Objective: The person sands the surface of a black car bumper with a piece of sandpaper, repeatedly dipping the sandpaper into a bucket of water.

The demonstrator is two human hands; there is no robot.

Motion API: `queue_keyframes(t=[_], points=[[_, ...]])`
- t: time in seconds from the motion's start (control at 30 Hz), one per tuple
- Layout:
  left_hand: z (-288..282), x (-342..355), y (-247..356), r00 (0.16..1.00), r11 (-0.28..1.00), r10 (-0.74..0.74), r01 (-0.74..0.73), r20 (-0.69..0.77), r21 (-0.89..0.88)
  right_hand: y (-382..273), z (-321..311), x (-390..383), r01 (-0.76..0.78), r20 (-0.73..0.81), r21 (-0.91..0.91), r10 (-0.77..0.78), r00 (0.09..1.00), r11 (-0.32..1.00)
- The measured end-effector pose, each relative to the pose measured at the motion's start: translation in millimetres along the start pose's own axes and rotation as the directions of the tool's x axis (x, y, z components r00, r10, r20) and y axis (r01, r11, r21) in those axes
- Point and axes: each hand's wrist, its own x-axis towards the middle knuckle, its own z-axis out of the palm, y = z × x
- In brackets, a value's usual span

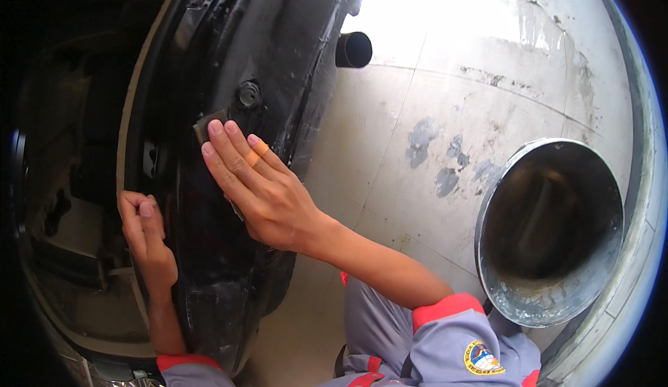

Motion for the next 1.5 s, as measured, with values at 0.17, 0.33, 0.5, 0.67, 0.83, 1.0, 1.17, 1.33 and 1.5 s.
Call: queue_keyframes(t=[0.17, 0.33, 0.5, 0.67, 0.83, 1.0, 1.17, 1.33, 1.5], points=[[0, 0, 7, 0.999, 0.998, -0.038, 0.038, 0.009, -0.054, -24, 19, -59, -0.074, -0.005, 0.011, 0.074, 0.997, 0.997], [6, -2, 3, 0.998, 0.996, -0.060, 0.062, 0.019, -0.065, -14, 17, -26, -0.270, -0.090, 0.056, 0.274, 0.957, 0.961], [3, 0, 4, 1.000, 0.996, -0.013, 0.013, 0.000, -0.085, -49, 24, -47, -0.255, -0.052, 0.068, 0.259, 0.964, 0.964], [6, 1, 7, 0.998, 0.996, -0.064, 0.065, 0.013, -0.064, -51, 19, -34, -0.287, -0.056, 0.101, 0.293, 0.954, 0.953], [3, -2, 7, 0.999, 0.995, -0.048, 0.049, 0.016, -0.084, -28, 11, -17, -0.153, -0.065, 0.045, 0.156, 0.986, 0.987], [6, -1, 4, 0.999, 0.998, -0.044, 0.043, -0.004, -0.053, -53, 22, -53, -0.214, 0.036, 0.095, 0.212, 0.977, 0.972], [7, 1, 5, 1.000, 0.999, -0.020, 0.021, 0.016, -0.043, -11, 0, -12, -0.200, -0.062, 0.033, 0.201, 0.978, 0.979], [2, 0, 5, 0.999, 0.996, -0.053, 0.053, 0.008, -0.066, -57, 16, -55, -0.230, 0.066, 0.128, 0.223, 0.973, 0.965], [7, 3, 8, 0.999, 0.996, -0.033, 0.034, 0.009, -0.078, -9, -4, -10, -0.222, -0.055, 0.049, 0.224, 0.973, 0.974]])
